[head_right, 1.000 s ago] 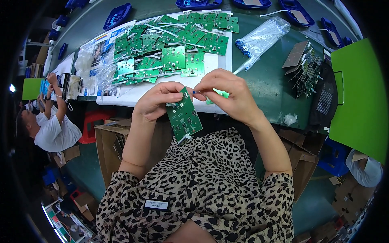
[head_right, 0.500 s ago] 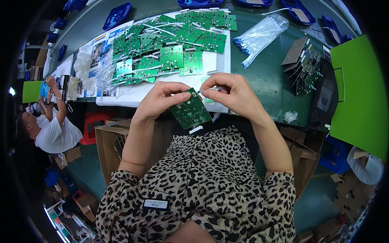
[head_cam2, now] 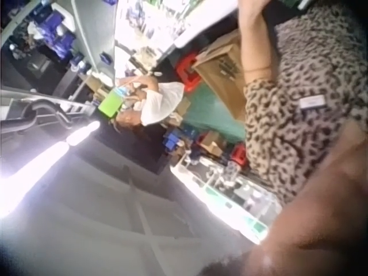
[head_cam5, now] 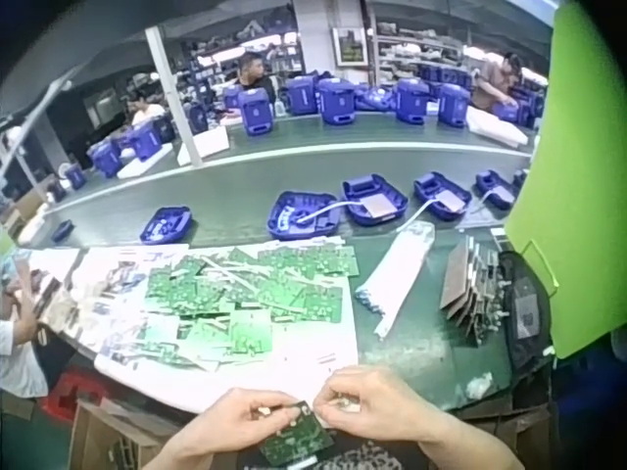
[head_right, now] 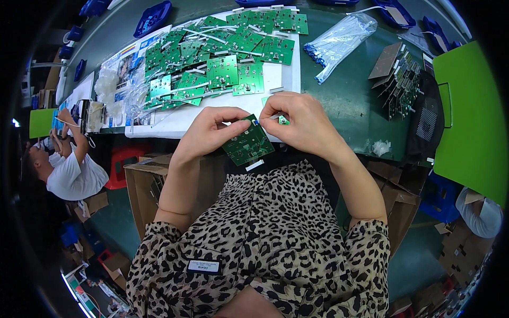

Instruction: The person assembles printed circuit boards into plastic housings by hand, integrating electronic components into the housing.

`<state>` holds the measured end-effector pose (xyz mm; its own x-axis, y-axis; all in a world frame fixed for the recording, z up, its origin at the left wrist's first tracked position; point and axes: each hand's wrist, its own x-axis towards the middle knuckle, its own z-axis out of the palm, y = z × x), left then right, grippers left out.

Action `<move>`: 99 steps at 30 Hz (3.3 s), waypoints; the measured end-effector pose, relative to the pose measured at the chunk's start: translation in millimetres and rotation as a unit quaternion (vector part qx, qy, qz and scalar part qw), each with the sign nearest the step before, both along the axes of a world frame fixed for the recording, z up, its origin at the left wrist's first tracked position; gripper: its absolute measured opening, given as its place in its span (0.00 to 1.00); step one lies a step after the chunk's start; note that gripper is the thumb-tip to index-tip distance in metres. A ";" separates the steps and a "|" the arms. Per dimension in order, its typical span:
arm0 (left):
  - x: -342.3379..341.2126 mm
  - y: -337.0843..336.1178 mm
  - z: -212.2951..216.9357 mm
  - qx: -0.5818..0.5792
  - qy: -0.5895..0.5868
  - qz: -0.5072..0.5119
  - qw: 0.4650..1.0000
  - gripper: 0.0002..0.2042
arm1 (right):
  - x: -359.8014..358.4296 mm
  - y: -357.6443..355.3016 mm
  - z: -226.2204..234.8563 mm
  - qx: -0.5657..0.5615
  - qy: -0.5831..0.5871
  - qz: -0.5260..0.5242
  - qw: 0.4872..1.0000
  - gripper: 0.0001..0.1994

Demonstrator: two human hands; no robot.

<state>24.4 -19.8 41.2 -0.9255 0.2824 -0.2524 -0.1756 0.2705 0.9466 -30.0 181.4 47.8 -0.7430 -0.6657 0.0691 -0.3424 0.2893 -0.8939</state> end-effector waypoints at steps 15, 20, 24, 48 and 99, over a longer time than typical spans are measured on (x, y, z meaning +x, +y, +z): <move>-1.0 -0.8 1.6 0.032 -0.038 -0.003 0.999 0.05 | -8.4 -6.3 -12.1 -0.015 -0.153 0.036 0.988 0.09; -7.7 -6.1 -7.6 0.187 -0.104 0.004 0.977 0.07 | -14.0 -6.8 -29.2 -0.103 -0.338 0.087 0.931 0.08; -10.9 0.0 -12.5 0.239 -0.089 0.154 0.954 0.08 | -25.0 -9.3 -32.0 -0.063 0.062 -0.090 0.992 0.09; 10.0 40.6 -11.2 0.216 0.149 0.262 0.929 0.12 | -0.7 -16.0 -39.0 -0.156 0.013 -0.293 0.943 0.14; -23.7 31.4 -37.3 0.595 -0.256 0.237 0.724 0.11 | -46.3 23.3 -41.1 -0.322 -0.242 -0.106 0.909 0.18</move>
